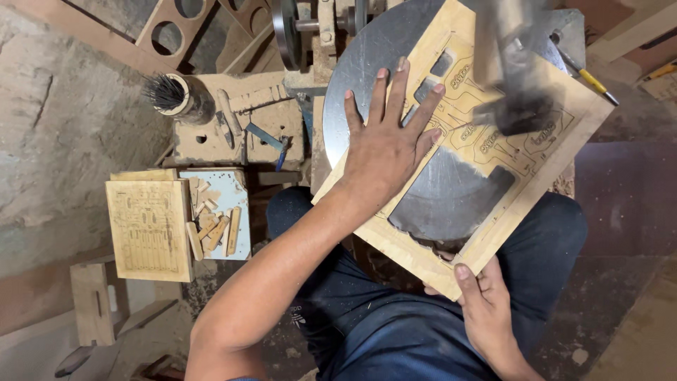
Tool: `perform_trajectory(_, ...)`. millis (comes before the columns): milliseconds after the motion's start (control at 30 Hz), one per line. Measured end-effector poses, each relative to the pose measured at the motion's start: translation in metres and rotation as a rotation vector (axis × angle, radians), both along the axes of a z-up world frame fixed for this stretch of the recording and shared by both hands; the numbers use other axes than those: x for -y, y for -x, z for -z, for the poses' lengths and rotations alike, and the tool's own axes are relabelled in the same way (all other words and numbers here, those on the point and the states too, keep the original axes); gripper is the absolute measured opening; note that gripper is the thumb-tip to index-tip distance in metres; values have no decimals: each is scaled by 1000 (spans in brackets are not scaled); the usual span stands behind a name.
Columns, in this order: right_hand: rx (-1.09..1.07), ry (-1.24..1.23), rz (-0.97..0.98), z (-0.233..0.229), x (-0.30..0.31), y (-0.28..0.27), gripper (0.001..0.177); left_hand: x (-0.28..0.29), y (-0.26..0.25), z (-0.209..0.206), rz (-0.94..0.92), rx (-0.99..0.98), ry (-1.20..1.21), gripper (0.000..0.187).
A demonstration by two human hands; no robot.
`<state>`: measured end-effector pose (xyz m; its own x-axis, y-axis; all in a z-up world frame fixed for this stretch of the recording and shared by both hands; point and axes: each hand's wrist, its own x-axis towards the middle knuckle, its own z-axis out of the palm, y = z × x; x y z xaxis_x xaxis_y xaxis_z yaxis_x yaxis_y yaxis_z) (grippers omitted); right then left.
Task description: The person operates a scroll saw to cut a wooden board along pre-drawn outlines. They guide the wood with both hands, rotating it to follow the pattern, and remove cut pieces as they are separated.
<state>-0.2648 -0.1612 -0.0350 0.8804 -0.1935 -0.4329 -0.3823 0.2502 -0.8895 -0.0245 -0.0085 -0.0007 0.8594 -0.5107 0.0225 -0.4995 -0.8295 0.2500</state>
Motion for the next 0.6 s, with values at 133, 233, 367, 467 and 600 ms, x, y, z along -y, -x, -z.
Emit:
perform_trajectory(133,-7,41,35,-3,4,-7,44,0,3,-2,-20,-9,21,60)
perform_trajectory(233,13,79,59,-9,7,-10,47,-3,-3,3,67,189,19,62)
perform_trajectory(367,82,205,79,-22,14,-19,57,-4,-5,2,121,127,-111,67)
perform_trajectory(467,147,302,64,-28,24,-25,57,-3,-4,-1,122,48,-84,67)
perform_trajectory(600,231,429,97,-21,33,-26,65,0,2,-1,115,-2,44,63)
